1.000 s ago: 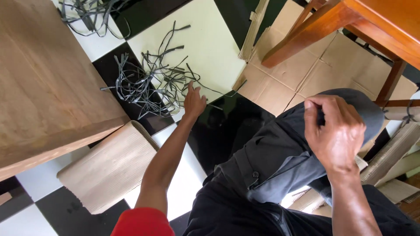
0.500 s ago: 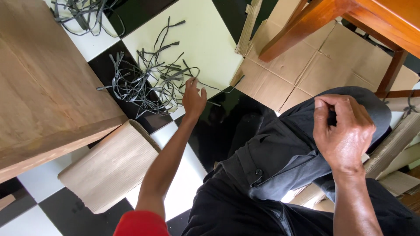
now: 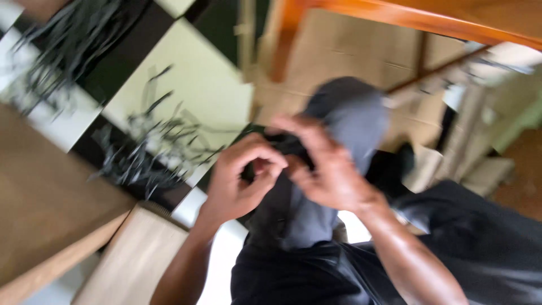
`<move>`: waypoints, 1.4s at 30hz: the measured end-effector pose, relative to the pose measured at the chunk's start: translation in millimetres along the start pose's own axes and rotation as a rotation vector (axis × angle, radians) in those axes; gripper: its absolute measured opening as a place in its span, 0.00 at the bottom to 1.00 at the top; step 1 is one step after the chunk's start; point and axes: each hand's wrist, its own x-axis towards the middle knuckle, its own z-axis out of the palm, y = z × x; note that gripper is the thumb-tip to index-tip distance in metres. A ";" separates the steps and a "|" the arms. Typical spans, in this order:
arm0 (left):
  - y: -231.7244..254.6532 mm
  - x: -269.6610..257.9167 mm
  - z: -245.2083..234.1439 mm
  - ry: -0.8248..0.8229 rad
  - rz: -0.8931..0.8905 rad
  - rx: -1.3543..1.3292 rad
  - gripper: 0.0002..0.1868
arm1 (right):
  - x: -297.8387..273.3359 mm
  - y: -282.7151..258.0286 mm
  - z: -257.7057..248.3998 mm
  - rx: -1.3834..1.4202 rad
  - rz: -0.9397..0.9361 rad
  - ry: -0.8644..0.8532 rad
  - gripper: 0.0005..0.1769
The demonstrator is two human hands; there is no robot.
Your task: Wrapping a wooden stool leg with protective cardboard and securing it with ties
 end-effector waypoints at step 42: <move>-318.2 252.5 240.5 -0.827 -0.214 0.659 0.13 | -170.1 534.5 14.9 0.437 1.415 1.281 0.07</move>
